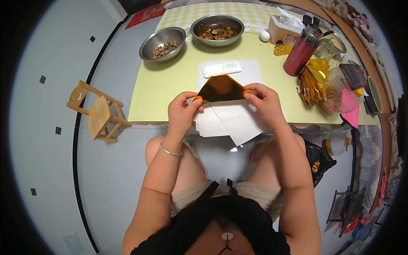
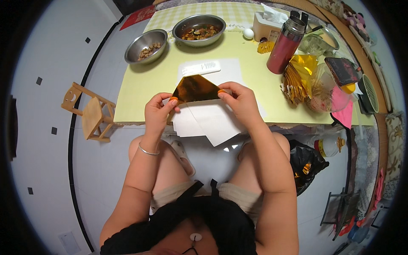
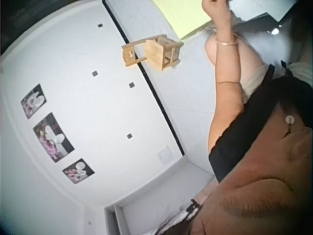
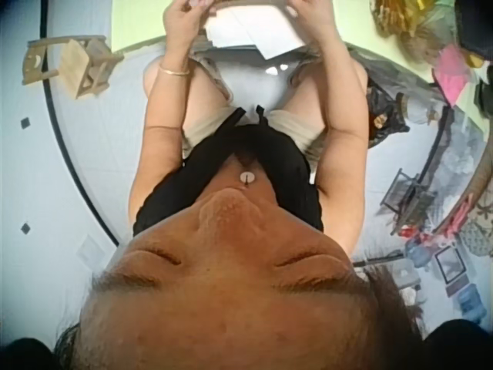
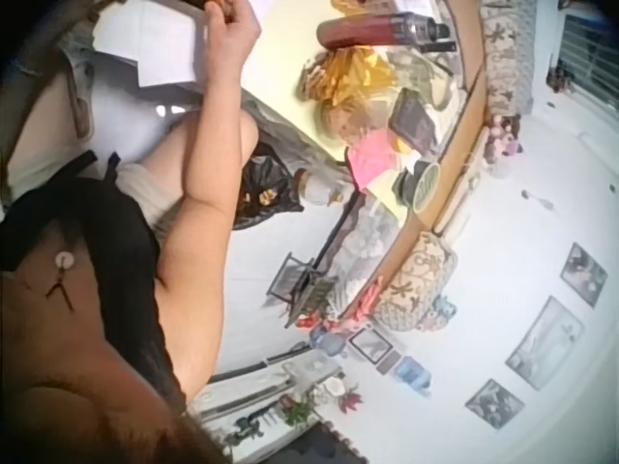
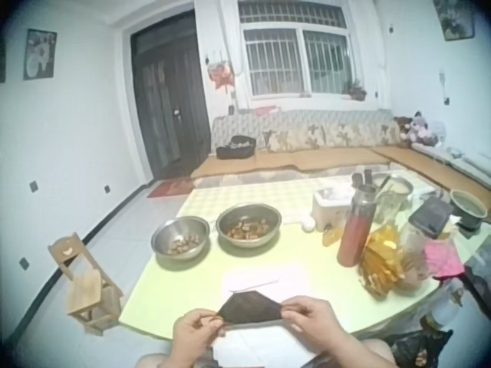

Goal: The person sits on the floor and repeatedly folds small, gold-colored sheets of paper into smaller rectangular shapes. They use a white rectangular board as a guide to ensure straight folds, pressing down on the creases with their fingers. The folded items are stacked on the table to the right.

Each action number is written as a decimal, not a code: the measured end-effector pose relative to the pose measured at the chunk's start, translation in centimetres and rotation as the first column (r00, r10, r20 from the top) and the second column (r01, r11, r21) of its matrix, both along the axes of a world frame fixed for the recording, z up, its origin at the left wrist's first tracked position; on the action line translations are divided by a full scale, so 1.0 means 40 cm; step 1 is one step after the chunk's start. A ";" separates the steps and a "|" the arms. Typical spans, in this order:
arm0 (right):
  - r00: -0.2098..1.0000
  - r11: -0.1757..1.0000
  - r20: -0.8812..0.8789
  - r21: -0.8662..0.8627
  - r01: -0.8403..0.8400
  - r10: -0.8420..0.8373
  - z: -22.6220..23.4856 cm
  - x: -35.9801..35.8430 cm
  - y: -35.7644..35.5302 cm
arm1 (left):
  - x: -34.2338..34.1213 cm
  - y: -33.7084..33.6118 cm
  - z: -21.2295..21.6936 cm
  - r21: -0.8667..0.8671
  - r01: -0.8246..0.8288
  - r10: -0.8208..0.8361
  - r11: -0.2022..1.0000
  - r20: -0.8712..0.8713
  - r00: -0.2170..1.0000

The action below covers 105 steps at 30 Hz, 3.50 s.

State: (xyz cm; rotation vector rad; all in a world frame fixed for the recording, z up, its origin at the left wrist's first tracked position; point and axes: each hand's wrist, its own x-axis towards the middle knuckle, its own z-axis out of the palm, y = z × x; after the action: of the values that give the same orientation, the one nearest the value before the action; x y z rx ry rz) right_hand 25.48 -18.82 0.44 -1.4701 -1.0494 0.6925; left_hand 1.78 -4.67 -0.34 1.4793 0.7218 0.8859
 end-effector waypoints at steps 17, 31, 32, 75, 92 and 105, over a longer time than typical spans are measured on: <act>0.944 0.959 -0.326 0.244 0.142 -0.057 0.008 -0.031 -0.001 | -0.015 0.022 -0.031 -0.270 0.090 0.008 0.959 0.341 0.940; 0.970 0.995 -0.233 0.066 0.081 -0.064 0.032 -0.020 -0.032 | -0.018 -0.014 -0.005 -0.155 -0.041 0.068 0.987 0.169 0.983; 0.981 0.993 -0.182 0.073 0.088 -0.074 0.035 -0.019 -0.038 | -0.017 -0.020 0.000 -0.146 -0.067 0.085 0.987 0.118 0.989; 0.972 0.867 0.036 -0.461 -0.190 0.233 0.062 0.053 -0.092 | 0.795 -0.273 0.214 0.752 0.309 0.006 0.582 -0.383 0.924; 0.511 0.946 0.797 -0.242 -0.215 0.321 0.051 0.052 -0.136 | 0.346 -0.038 0.246 0.678 0.668 -0.155 0.308 -0.657 0.738; 0.483 0.921 0.787 -0.292 -0.258 0.385 0.047 -0.028 -0.137 | 0.010 -0.151 0.045 0.636 0.679 -0.046 0.368 -0.717 0.696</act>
State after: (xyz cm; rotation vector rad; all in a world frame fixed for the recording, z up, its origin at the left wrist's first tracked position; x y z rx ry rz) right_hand 24.38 -24.29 2.31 -1.7842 -2.1180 0.2637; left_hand 2.20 -10.73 1.44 2.8642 0.2253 0.3292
